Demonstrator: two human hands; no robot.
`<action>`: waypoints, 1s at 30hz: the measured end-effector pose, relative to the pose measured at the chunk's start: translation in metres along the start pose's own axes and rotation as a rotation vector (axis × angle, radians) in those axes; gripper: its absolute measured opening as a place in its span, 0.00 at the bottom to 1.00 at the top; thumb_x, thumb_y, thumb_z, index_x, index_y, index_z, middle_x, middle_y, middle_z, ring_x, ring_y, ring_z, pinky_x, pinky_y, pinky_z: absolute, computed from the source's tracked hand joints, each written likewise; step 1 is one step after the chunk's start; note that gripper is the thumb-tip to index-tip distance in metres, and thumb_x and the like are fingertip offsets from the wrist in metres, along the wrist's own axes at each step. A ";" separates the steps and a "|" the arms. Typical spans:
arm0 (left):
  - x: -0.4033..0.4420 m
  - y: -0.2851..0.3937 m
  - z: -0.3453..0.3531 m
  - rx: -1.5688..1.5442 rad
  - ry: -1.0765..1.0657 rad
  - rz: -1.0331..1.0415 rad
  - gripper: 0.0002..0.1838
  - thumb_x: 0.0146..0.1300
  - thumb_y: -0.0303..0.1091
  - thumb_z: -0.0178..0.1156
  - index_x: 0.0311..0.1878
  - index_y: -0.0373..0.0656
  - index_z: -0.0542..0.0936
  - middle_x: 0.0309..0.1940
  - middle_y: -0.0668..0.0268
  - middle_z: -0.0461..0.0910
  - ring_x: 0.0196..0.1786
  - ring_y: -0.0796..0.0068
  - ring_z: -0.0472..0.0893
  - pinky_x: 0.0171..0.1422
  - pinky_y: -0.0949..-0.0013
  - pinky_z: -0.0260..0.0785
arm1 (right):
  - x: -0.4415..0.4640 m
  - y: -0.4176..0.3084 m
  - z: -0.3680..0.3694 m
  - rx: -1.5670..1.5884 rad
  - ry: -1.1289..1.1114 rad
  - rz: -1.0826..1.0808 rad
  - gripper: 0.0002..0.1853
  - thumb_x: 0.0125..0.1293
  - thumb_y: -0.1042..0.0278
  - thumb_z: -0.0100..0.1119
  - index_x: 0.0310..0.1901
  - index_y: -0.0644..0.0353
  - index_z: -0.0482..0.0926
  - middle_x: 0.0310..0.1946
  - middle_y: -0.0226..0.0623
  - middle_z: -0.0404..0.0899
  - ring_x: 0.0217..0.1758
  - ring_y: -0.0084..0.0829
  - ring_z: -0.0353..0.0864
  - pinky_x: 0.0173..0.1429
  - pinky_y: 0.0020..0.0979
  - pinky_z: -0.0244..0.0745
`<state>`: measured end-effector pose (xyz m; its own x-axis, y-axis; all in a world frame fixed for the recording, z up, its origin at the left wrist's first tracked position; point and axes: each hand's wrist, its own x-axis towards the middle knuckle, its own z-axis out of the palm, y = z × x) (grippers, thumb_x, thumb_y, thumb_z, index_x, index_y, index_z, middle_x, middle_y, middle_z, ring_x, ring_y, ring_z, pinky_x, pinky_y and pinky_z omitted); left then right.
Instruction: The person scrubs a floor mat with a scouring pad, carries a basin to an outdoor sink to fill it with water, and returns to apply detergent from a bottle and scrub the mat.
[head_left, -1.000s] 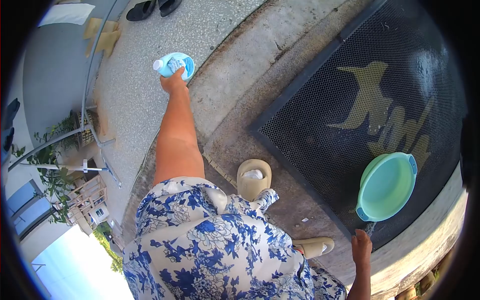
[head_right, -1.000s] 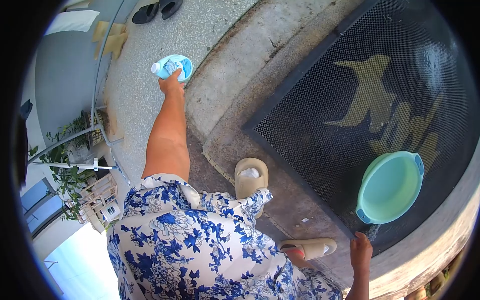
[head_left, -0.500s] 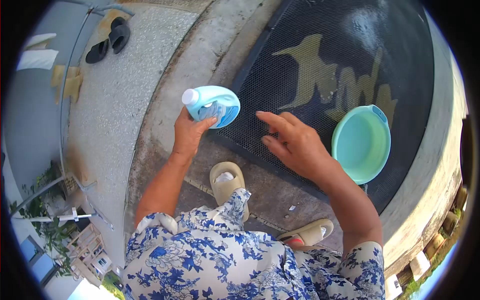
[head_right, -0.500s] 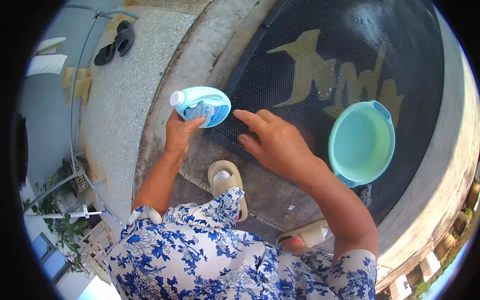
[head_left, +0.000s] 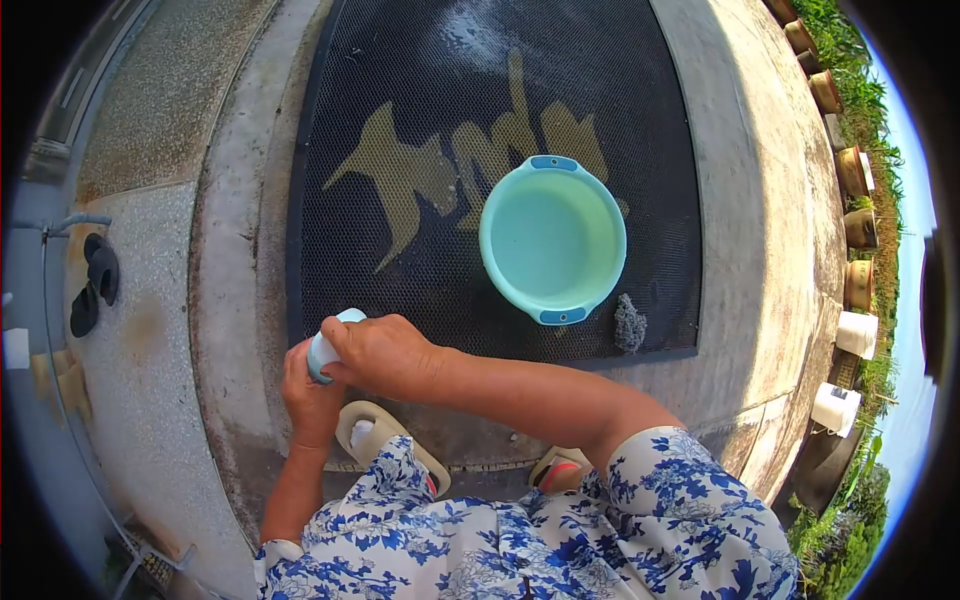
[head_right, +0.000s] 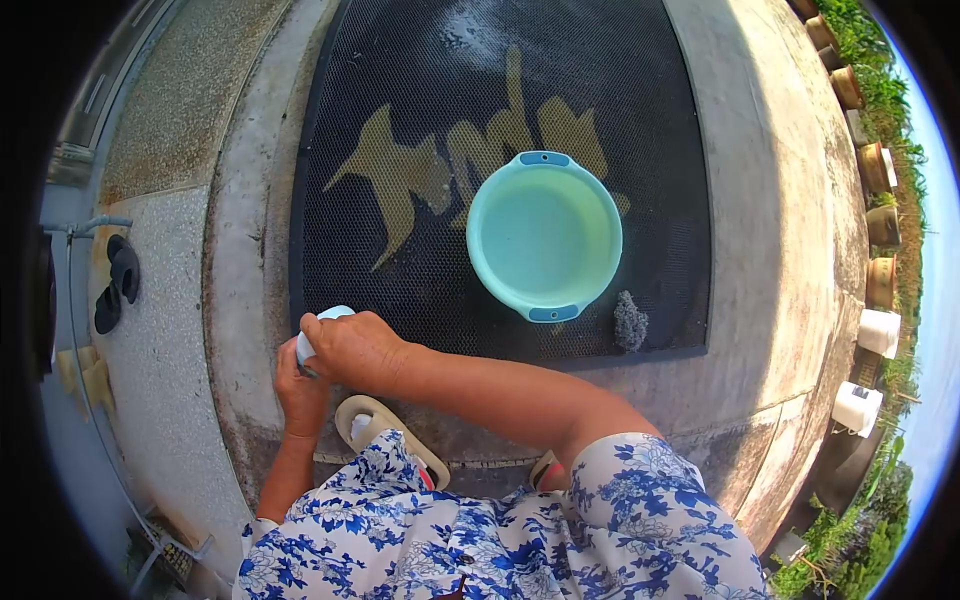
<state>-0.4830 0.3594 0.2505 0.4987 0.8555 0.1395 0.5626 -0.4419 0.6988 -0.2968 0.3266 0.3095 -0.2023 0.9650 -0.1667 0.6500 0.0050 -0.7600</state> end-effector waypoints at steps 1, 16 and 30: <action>0.000 -0.001 0.001 -0.008 0.031 -0.022 0.25 0.47 0.25 0.73 0.49 0.38 0.76 0.43 0.58 0.78 0.46 0.56 0.80 0.51 0.62 0.73 | 0.000 -0.002 0.008 -0.009 0.124 0.016 0.21 0.60 0.54 0.64 0.44 0.63 0.72 0.32 0.46 0.82 0.34 0.41 0.85 0.35 0.38 0.81; -0.001 -0.041 -0.013 -0.137 0.037 -0.154 0.24 0.52 0.26 0.71 0.53 0.38 0.75 0.47 0.61 0.77 0.51 0.67 0.79 0.52 0.67 0.74 | 0.035 -0.018 0.033 -0.027 0.223 -0.052 0.22 0.57 0.57 0.66 0.48 0.61 0.73 0.35 0.41 0.81 0.36 0.36 0.85 0.33 0.35 0.82; 0.017 -0.230 -0.148 -0.383 0.847 -0.862 0.29 0.54 0.28 0.69 0.59 0.36 0.70 0.54 0.55 0.76 0.52 0.58 0.80 0.48 0.59 0.81 | -0.116 0.085 -0.028 0.087 -0.211 0.453 0.20 0.63 0.63 0.59 0.54 0.63 0.76 0.33 0.42 0.79 0.38 0.41 0.81 0.47 0.39 0.77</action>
<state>-0.7017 0.5153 0.1965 -0.5896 0.7925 -0.1556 0.1966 0.3277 0.9241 -0.1976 0.2225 0.2823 -0.0639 0.7911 -0.6083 0.6454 -0.4321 -0.6298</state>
